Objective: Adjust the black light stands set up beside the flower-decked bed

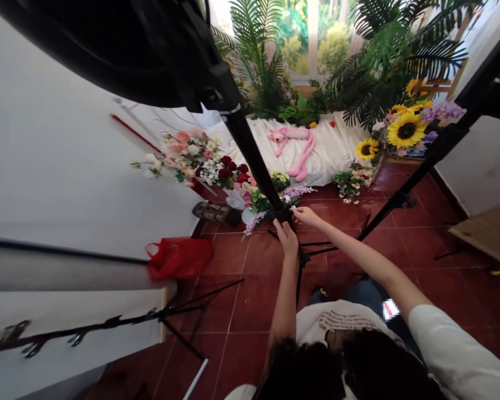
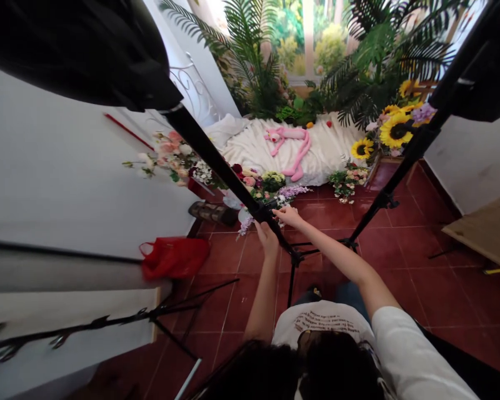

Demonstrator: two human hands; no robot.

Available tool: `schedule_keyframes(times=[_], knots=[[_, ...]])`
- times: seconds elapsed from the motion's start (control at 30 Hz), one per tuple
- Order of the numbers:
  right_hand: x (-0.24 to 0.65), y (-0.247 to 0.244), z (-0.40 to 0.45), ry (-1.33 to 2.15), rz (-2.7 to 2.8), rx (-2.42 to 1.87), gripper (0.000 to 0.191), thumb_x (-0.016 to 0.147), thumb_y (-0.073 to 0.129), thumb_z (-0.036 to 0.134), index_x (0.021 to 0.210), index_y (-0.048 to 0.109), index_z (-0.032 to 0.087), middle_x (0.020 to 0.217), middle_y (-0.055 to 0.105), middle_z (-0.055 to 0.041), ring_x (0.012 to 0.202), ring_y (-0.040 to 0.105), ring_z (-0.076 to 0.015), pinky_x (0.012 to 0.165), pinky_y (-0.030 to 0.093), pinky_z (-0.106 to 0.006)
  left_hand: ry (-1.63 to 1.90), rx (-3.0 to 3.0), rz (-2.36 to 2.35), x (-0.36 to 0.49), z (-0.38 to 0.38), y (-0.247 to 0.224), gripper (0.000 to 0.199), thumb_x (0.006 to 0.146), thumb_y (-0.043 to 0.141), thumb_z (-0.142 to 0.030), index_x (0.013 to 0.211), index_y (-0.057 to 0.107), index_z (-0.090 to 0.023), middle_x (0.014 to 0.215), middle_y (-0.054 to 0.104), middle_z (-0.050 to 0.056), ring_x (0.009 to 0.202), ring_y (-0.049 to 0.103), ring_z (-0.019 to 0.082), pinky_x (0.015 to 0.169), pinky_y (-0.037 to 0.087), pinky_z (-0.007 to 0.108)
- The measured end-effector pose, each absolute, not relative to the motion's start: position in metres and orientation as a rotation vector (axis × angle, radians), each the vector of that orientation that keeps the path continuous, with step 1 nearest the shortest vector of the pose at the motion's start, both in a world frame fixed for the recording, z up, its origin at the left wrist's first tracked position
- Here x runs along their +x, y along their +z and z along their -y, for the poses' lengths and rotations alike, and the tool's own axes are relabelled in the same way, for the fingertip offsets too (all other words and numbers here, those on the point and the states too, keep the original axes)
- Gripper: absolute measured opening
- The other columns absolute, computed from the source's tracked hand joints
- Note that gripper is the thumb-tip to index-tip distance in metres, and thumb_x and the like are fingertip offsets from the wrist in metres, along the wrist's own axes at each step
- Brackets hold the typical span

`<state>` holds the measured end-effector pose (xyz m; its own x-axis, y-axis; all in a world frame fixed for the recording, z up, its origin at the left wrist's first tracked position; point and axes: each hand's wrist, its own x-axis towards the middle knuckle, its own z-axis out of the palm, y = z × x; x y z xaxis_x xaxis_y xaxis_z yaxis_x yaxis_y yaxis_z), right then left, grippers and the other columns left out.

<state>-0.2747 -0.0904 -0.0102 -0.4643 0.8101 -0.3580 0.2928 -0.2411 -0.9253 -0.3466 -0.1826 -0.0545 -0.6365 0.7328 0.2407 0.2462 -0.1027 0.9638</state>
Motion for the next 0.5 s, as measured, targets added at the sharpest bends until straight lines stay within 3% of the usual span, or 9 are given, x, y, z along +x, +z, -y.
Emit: schedule_keyframes(times=[0.27, 0.5], knots=[[-0.274, -0.014, 0.085, 1.874, 1.502, -1.233, 0.027, 0.089, 0.063, 0.025, 0.064, 0.064, 0.014, 0.060, 0.061, 0.0008, 0.054, 0.051, -0.0073, 0.053, 0.038, -0.017, 1.911, 0.916, -2.006, -0.342, 0.167, -0.068, 0.077, 0.089, 0.021, -0.077, 0.115, 0.057, -0.014, 0.094, 0.067, 0.014, 0.086, 0.064, 0.024, 0.076, 0.048, 0.033], [-0.273, -0.038, 0.097, 2.220, 1.002, -0.972, 0.009, 0.088, 0.062, 0.028, 0.087, 0.065, 0.019, 0.082, 0.070, 0.0004, 0.077, 0.063, -0.0113, 0.074, 0.048, -0.021, 1.958, 0.878, -2.203, -0.337, 0.158, -0.076, 0.080, 0.091, 0.013, -0.073, 0.113, 0.060, -0.012, 0.093, 0.067, 0.017, 0.086, 0.066, 0.025, 0.072, 0.046, 0.032]])
